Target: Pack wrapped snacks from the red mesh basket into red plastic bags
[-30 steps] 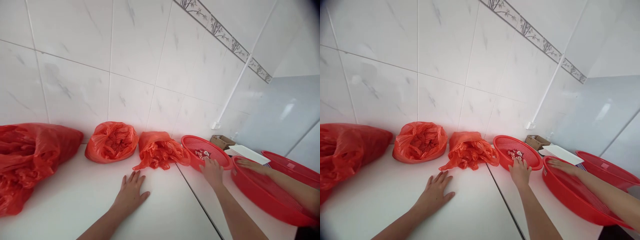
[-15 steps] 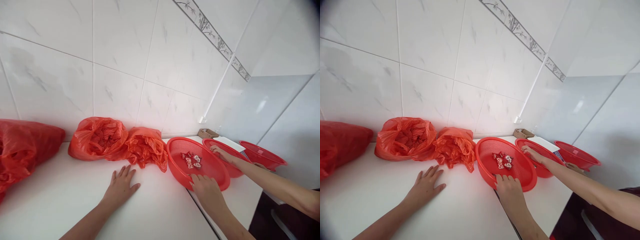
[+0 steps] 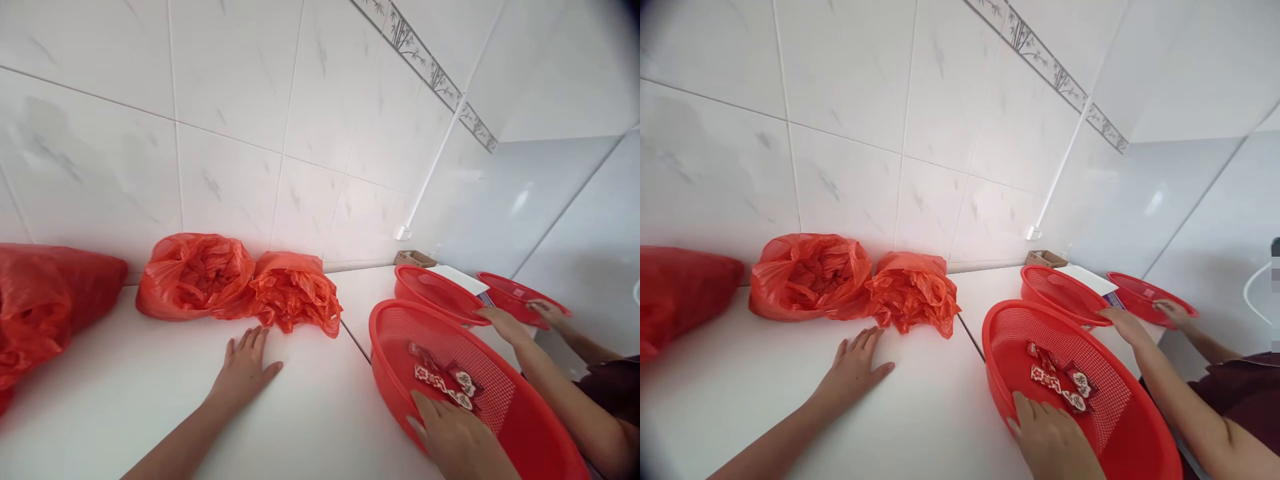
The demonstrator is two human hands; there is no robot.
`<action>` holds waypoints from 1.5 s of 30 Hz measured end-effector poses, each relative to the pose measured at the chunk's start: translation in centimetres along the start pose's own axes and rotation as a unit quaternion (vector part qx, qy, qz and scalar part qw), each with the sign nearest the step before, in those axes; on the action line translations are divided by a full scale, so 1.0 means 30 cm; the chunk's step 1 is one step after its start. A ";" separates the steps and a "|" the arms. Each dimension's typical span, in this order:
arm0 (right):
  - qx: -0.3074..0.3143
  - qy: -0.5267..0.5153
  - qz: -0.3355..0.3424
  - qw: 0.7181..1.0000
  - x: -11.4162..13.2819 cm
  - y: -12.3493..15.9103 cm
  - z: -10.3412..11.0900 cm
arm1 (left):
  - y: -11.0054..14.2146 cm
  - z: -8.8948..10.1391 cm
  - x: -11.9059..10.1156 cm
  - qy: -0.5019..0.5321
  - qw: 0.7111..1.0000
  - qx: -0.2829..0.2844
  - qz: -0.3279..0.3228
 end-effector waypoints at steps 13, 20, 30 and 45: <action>0.010 -0.368 -0.019 0.929 0.202 -0.584 0.002 | 0.026 0.015 -0.002 0.019 1.000 0.016 0.003; -0.065 -0.470 -0.175 0.863 0.295 -0.975 -0.263 | 0.014 0.006 0.015 0.040 0.999 0.013 0.002; -0.179 -0.591 -0.365 0.697 0.183 -0.947 -0.450 | -0.001 0.007 0.029 0.111 0.994 0.014 -0.001; -0.313 -0.810 -0.414 0.274 0.243 -0.647 -0.238 | 0.028 0.091 0.015 0.491 0.870 0.052 0.014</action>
Point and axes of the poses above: each hand's wrist, its own y-axis away from the middle knuckle, its own z-axis out of the back of the hand, x = y × z, the point moved 5 cm from there along -y, towards the middle knuckle, and after that the axes turned 14 degrees about z, right-handed, at the moved point
